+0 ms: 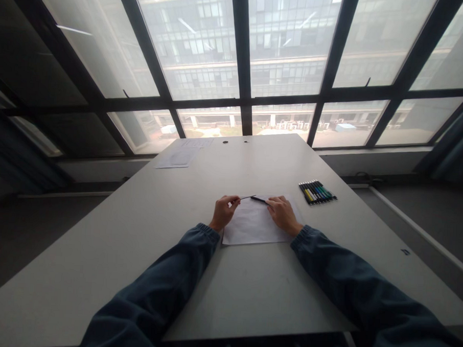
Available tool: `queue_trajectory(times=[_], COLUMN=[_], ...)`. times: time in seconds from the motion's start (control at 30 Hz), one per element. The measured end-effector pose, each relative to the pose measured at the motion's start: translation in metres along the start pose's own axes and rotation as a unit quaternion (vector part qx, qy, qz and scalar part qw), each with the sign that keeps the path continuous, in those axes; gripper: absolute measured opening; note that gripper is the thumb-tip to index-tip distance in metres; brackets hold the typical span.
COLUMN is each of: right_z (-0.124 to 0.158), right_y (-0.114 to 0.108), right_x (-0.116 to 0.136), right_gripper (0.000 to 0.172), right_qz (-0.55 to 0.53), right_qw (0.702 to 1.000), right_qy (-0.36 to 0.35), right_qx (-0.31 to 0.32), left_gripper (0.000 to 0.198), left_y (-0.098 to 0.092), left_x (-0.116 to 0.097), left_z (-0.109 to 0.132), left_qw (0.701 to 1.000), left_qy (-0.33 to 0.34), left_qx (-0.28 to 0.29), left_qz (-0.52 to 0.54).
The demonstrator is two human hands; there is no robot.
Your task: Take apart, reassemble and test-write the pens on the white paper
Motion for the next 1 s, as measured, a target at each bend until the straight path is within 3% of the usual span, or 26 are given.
queue_trajectory(times=[0.23,0.33,0.43,0.73,1.0], right_z=[0.001,0.001,0.001,0.001,0.001], right_y=[-0.003,-0.001,0.002,-0.010,-0.014], right_x=[-0.004,-0.005,-0.006,-0.009,-0.006], right_gripper=[0.007,0.015,0.013,0.017,0.017], right_qz=[0.034,0.028,0.027,-0.053,-0.052], right_qw=[0.998,0.998,0.997,0.993,0.993], right_qy=[0.056,0.063,0.066,0.068,0.058], right_qx=[0.007,0.014,0.028,-0.084,-0.092], left_gripper=[0.013,0.013,0.014,0.018,0.015], left_y=[-0.001,-0.001,-0.001,-0.008,-0.006], left_x=[0.011,0.017,0.023,0.032,0.030], left_z=[0.000,0.000,-0.002,-0.004,-0.003], left_qw=[1.000,0.999,0.999,0.999,1.000], left_qy=[0.006,0.006,0.002,-0.016,-0.007], left_qx=[0.016,0.027,0.033,0.005,-0.001], left_qz=[-0.022,-0.029,-0.033,-0.032,-0.024])
Point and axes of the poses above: each hand's wrist, its own z-axis away from the middle knuckle, its own y-axis out of the palm, x = y × z, the point moved 6 cm from there along -z, towards the middle knuckle
